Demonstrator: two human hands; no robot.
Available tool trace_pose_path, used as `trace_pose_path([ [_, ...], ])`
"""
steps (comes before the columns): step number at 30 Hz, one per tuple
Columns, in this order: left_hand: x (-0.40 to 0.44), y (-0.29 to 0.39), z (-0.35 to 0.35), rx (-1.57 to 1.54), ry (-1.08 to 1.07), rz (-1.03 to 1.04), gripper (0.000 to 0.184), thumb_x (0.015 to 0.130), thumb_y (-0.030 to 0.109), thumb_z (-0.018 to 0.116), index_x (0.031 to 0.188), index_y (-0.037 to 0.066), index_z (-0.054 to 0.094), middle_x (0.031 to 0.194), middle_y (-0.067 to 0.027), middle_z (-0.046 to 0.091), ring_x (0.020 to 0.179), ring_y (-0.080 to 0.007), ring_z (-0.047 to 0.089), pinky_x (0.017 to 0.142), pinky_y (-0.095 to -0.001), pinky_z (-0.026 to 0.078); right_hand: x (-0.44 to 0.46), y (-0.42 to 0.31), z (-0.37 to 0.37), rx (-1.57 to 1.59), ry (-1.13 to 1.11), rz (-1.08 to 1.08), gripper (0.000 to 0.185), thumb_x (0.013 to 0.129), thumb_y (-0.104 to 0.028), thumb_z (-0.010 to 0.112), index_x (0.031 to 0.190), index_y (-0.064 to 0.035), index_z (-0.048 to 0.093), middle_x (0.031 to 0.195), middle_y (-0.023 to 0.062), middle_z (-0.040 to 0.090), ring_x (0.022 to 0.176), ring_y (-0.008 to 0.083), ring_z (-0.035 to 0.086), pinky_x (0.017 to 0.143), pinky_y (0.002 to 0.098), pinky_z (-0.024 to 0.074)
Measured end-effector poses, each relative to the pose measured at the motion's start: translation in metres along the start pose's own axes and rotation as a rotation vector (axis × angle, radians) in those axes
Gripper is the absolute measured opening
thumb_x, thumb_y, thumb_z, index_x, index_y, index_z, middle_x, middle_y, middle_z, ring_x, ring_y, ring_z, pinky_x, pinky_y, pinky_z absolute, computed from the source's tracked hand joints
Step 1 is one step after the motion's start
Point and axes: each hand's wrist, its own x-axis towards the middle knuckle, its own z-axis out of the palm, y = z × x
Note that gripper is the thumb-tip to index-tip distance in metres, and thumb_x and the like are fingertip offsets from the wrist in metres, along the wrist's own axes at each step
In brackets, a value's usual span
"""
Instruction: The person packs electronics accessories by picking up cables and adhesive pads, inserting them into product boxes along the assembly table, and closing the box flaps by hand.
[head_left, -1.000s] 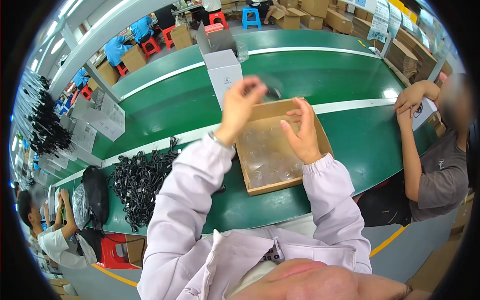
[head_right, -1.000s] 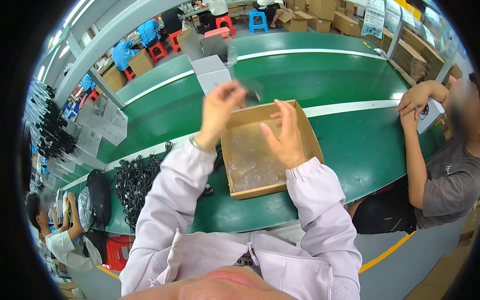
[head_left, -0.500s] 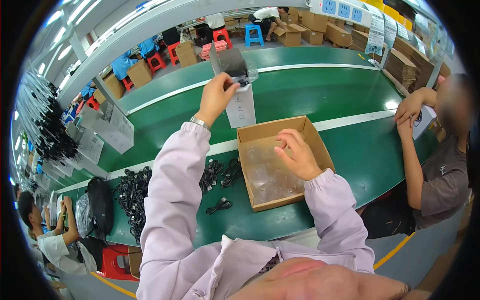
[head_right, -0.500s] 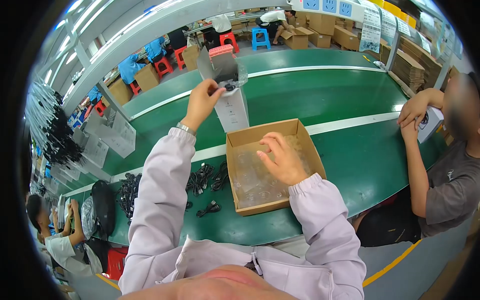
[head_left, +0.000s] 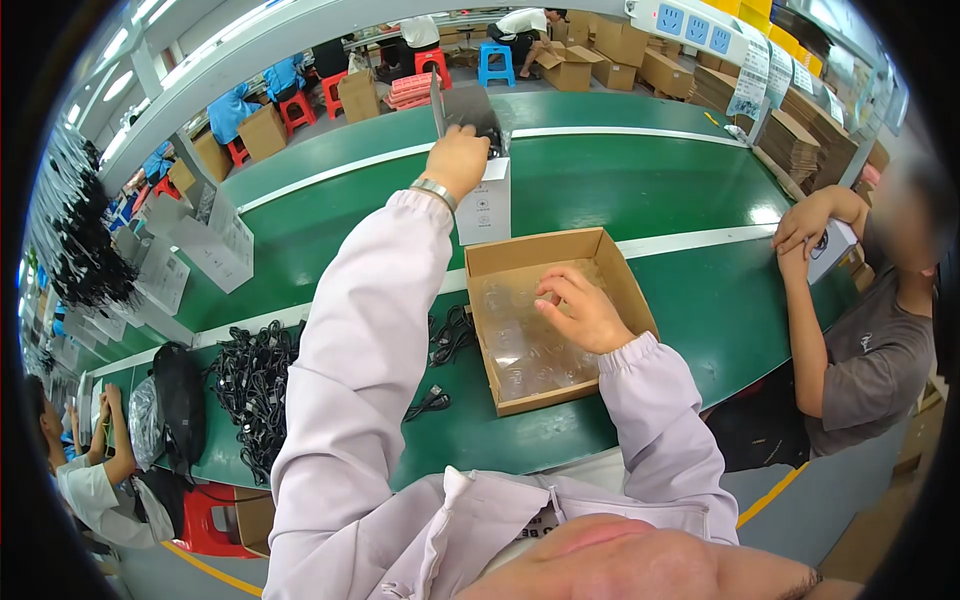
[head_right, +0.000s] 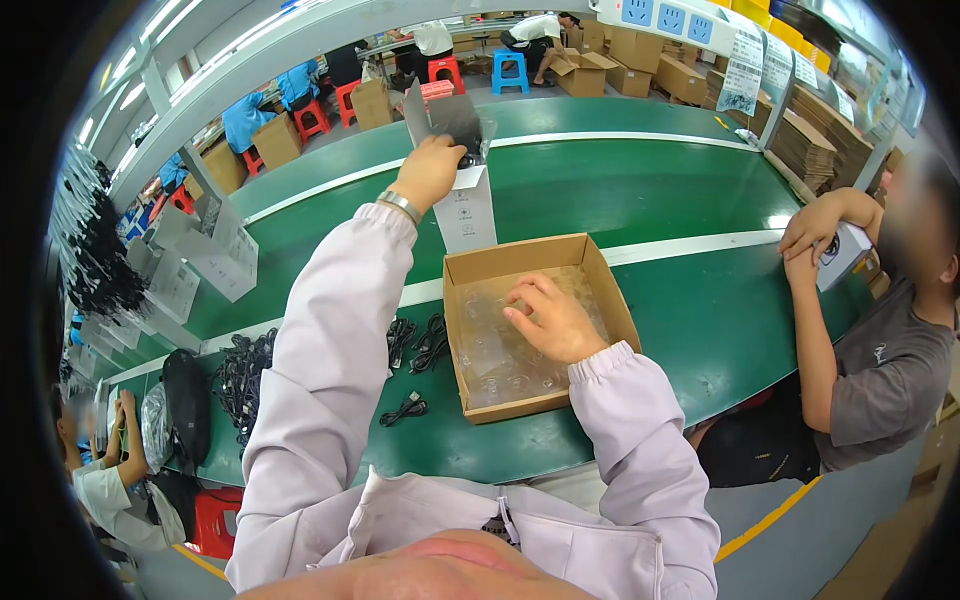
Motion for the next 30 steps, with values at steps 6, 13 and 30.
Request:
trace_pose_path([
  [6, -0.012, 0.006, 0.005, -0.033, -0.170, -0.045, 0.026, 0.080, 0.016, 0.051, 0.100, 0.002, 0.059, 0.111, -0.0166, 0.056, 0.103, -0.0283, 0.053, 0.081, -0.0403, 0.045, 0.001, 0.002, 0.002, -0.026, -0.041, 0.020, 0.013, 0.082, -0.012, 0.057, 0.092, -0.0038, 0.054, 0.100, 0.0078, 0.049, 0.071, 0.0153, 0.054, 0.066, 0.0271, 0.0448],
  [13, -0.053, 0.019, 0.036, -0.057, 0.271, 0.094, 0.039, 0.086, 0.025, 0.048, 0.113, -0.002, 0.050, 0.126, -0.0168, 0.045, 0.119, -0.0300, 0.039, 0.099, -0.0414, 0.031, 0.002, -0.005, 0.004, -0.073, -0.102, 0.091, 0.012, 0.081, -0.011, 0.057, 0.090, -0.0033, 0.055, 0.095, 0.0065, 0.051, 0.071, 0.0151, 0.055, 0.067, 0.0268, 0.0453],
  [30, -0.144, -0.009, -0.123, -1.636, 0.540, 0.680, 0.046, 0.078, 0.026, 0.063, 0.113, 0.000, 0.047, 0.115, -0.0191, 0.048, 0.104, -0.0258, 0.048, 0.083, -0.0366, 0.042, -0.005, -0.006, 0.006, -0.273, -0.366, 0.319, 0.018, 0.084, -0.020, 0.054, 0.092, -0.0045, 0.059, 0.092, 0.0125, 0.056, 0.082, 0.0250, 0.057, 0.071, 0.0323, 0.0451],
])
